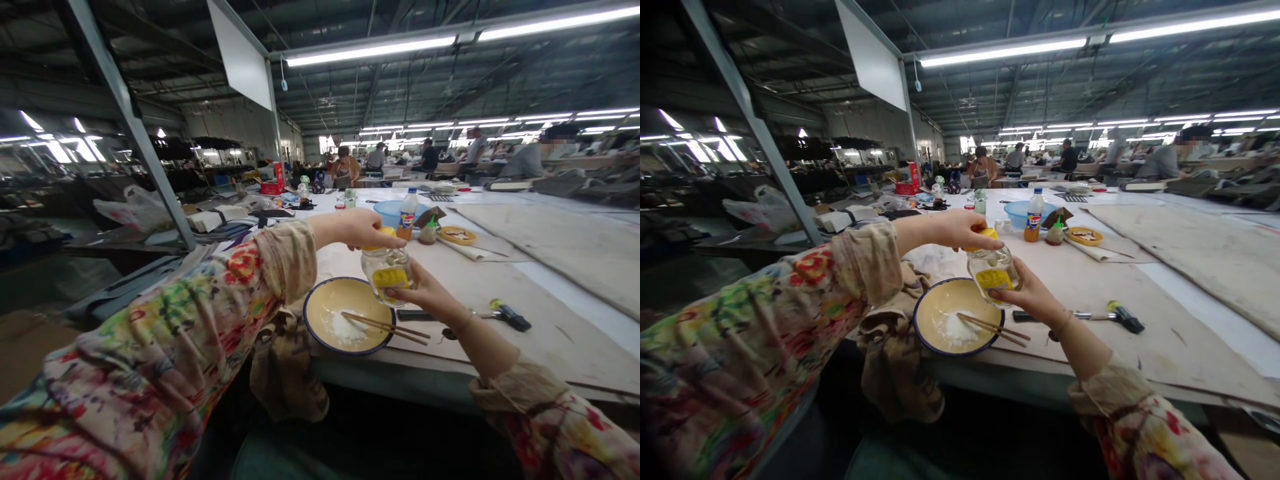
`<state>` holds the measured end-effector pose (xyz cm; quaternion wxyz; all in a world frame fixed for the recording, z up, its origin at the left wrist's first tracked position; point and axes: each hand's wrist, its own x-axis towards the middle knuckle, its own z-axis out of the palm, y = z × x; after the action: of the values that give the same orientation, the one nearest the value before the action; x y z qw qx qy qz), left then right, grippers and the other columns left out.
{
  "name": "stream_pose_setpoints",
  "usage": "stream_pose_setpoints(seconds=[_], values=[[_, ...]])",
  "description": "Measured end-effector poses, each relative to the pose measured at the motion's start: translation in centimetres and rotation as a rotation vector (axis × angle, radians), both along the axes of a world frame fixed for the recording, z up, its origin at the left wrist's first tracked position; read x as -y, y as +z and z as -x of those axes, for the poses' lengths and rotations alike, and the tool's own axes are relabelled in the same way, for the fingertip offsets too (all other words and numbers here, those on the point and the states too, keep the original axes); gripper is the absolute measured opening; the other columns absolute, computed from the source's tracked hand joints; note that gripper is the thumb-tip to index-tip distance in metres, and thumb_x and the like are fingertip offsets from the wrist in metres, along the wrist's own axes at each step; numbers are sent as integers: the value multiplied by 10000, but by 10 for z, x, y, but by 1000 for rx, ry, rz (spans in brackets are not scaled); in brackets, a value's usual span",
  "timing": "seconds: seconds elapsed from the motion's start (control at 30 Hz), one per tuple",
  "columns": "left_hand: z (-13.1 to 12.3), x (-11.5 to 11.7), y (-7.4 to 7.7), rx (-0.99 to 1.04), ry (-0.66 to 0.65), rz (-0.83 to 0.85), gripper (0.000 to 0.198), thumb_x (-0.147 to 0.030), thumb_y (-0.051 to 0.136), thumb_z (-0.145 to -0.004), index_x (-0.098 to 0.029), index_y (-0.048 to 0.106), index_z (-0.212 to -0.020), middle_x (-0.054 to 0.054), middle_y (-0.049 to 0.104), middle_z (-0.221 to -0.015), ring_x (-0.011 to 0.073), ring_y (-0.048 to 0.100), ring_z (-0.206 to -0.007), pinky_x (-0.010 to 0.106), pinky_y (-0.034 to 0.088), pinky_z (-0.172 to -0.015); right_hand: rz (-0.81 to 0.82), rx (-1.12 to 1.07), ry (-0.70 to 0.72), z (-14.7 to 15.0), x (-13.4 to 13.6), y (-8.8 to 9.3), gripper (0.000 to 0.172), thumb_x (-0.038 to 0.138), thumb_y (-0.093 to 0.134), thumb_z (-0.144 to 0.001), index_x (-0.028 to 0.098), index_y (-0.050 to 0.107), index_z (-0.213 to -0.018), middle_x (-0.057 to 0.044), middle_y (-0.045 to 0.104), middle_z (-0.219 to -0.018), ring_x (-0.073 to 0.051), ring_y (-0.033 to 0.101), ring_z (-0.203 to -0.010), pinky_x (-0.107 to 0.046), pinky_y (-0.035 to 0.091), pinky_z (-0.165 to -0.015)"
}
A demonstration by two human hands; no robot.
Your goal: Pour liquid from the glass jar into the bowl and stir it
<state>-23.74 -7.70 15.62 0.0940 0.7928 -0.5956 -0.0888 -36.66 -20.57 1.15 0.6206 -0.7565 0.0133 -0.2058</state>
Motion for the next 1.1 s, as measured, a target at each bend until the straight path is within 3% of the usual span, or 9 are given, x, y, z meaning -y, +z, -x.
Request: stream_pose_setpoints(seconds=[0.13,0.3,0.53,0.77,1.1], values=[[-1,-7,3,-18,144,-26,670,-691,385,-788,-90,592,-1001,121,617,-854,178,585,-591,274,454,-522,50,1,-10,-5,-6,1,697,307,790,-643,210,429,-1231,-75,585,-1214,-243,568,-1081,-366,470,-931],[-12,-19,2,-49,169,-22,614,-643,330,-833,-118,549,-1065,101,610,-839,161,569,-594,243,426,-496,84,3,4,-7,-7,3,703,318,782,-648,204,424,-1242,-82,571,-1232,-250,552,-1106,-386,451,-963],[-28,-43,2,-31,227,-25,637,-695,296,-806,-135,543,-982,106,630,-922,177,586,-693,249,399,-517,240,-19,-11,-13,-1,0,680,351,788,-633,195,460,-1207,-82,583,-1206,-268,559,-1081,-442,439,-979],[-38,-51,-8,-28,227,-5,665,-728,276,-786,-141,569,-889,88,638,-808,183,576,-670,279,399,-577,260,-45,59,-21,-7,-8,731,351,780,-651,209,416,-1269,-84,569,-1235,-259,560,-1092,-425,451,-972],[-40,-59,-28,-55,218,2,690,-710,233,-818,-122,594,-836,96,645,-800,181,569,-672,283,398,-616,311,-57,80,-27,-12,-19,778,323,785,-635,197,390,-1293,-93,563,-1233,-257,552,-1107,-415,437,-993]])
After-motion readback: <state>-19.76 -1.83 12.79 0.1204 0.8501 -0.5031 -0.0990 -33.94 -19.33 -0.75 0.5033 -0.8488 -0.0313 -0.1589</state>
